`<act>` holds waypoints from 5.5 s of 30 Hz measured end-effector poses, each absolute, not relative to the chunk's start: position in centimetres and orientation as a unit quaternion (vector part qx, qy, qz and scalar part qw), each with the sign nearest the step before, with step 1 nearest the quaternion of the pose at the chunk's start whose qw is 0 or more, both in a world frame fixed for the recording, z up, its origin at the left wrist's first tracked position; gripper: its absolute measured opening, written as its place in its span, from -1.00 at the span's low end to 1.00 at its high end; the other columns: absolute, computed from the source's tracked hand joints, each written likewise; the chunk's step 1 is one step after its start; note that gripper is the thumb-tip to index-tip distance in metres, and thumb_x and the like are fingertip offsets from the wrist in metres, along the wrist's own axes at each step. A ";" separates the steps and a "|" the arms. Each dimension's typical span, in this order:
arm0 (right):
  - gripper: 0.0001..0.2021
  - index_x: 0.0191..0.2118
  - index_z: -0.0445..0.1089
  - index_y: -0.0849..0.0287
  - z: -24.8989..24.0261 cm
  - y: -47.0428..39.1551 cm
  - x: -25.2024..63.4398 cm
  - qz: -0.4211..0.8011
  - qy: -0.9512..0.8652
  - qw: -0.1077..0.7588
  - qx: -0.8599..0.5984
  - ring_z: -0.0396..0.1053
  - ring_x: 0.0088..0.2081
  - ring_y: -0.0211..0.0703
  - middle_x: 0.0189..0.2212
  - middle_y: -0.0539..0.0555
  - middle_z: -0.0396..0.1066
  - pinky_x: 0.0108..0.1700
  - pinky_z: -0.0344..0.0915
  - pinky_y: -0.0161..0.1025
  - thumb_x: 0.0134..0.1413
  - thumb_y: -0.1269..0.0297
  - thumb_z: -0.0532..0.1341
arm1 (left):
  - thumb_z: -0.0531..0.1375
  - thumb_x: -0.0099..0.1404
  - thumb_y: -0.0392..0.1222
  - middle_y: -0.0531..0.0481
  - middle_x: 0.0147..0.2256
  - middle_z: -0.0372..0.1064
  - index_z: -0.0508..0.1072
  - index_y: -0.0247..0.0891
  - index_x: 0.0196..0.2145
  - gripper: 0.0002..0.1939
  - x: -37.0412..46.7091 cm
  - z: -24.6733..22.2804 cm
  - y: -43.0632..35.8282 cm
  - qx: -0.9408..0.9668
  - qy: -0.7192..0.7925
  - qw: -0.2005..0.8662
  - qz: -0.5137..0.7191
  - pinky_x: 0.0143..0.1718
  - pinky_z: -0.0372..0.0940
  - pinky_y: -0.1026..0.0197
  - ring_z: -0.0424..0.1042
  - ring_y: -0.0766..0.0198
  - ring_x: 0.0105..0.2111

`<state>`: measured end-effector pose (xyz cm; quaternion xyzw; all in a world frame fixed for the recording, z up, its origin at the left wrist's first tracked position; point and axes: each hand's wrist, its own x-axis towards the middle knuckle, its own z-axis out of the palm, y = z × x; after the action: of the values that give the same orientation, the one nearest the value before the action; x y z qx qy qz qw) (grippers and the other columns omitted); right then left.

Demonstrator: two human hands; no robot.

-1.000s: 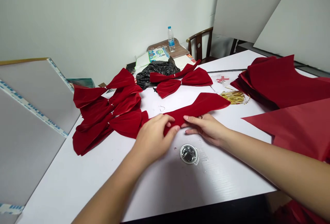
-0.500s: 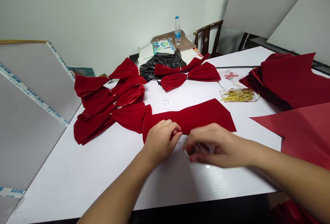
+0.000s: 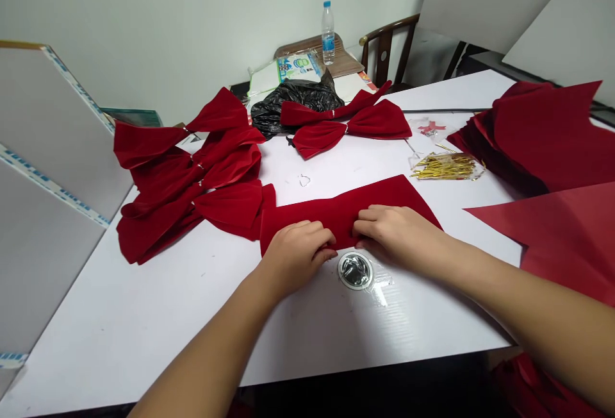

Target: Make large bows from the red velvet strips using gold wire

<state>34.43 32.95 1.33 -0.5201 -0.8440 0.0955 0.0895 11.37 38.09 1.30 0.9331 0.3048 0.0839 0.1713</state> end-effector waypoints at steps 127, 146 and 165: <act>-0.87 -0.35 0.51 0.26 -0.3 33.2 36.0 0.147 -0.831 0.196 -0.500 0.41 -0.16 -0.04 -0.24 0.18 0.48 -0.13 0.40 -0.12 0.24 0.40 0.26 | 0.32 0.26 -0.37 -0.01 -0.24 0.56 0.56 -0.24 -0.35 -0.93 12.2 0.9 37.1 0.885 0.383 0.198 0.177 -0.22 0.44 0.10 0.50 0.15 -0.21; -0.73 -0.50 0.29 0.22 0.6 33.8 35.9 0.224 -0.783 0.156 -0.558 0.39 -0.30 -0.17 -0.40 0.05 0.48 -0.24 0.20 -0.24 0.18 0.38 0.33 | 0.38 0.20 -0.33 0.08 -0.38 0.58 0.41 -0.26 -0.53 -0.76 12.3 1.1 37.0 0.857 0.439 0.206 0.175 -0.30 0.32 0.14 0.52 0.19 -0.34; -0.89 -0.34 0.46 0.27 0.3 33.3 35.7 0.133 -0.830 0.179 -0.512 0.40 -0.21 -0.07 -0.23 0.15 0.43 -0.18 0.37 -0.14 0.25 0.41 0.27 | 0.24 0.31 -0.42 -0.04 -0.22 0.39 0.48 -0.30 -0.33 -0.91 12.2 1.0 36.8 0.890 0.375 0.188 0.179 -0.22 0.33 0.13 0.36 0.19 -0.21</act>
<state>35.69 33.28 0.33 -0.5118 -0.8297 0.1329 0.1787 12.21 36.84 0.97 0.8901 0.3745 0.1794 0.1878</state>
